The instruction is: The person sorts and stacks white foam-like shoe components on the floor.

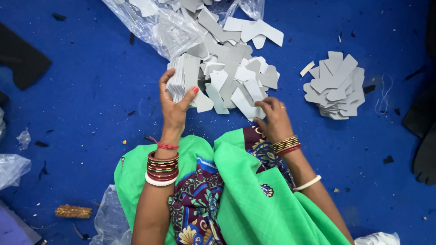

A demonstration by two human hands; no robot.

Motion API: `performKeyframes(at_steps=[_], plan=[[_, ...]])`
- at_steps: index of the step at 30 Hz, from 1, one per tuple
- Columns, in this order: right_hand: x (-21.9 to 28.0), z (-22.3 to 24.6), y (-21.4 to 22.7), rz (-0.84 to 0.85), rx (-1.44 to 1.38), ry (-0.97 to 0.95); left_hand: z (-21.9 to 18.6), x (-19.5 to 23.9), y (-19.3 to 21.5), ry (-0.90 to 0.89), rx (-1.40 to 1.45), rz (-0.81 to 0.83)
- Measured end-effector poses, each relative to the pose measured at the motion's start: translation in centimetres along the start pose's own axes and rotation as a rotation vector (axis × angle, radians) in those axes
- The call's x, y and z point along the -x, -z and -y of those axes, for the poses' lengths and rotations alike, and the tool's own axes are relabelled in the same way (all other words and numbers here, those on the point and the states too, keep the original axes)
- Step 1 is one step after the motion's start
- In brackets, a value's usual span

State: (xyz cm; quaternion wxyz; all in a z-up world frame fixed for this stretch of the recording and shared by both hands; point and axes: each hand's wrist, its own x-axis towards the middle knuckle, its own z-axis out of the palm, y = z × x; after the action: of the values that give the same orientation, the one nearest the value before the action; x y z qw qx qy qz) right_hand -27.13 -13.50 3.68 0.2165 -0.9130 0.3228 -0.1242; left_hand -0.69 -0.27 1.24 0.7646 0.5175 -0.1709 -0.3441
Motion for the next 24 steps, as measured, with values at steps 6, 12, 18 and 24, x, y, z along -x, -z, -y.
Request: performKeyframes(at_steps=[6, 12, 18, 24], plan=[[0.9, -0.1, -1.3, -0.003, 0.069, -0.134, -0.2, 0.0, -0.3, -0.002, -0.013, 0.005], [0.0, -0.3, 1.3, 0.149, -0.272, -0.411, -0.5, 0.3, 0.0, -0.03, -0.014, 0.052], [0.7, -4.3, 0.0, 0.339, -0.609, -0.602, -0.8, 0.2, -0.6, -0.02, -0.029, 0.103], [1.0, -5.0, 1.2, -0.044, -0.599, -0.657, -0.5, 0.6, 0.2, 0.036, -0.023, 0.1]])
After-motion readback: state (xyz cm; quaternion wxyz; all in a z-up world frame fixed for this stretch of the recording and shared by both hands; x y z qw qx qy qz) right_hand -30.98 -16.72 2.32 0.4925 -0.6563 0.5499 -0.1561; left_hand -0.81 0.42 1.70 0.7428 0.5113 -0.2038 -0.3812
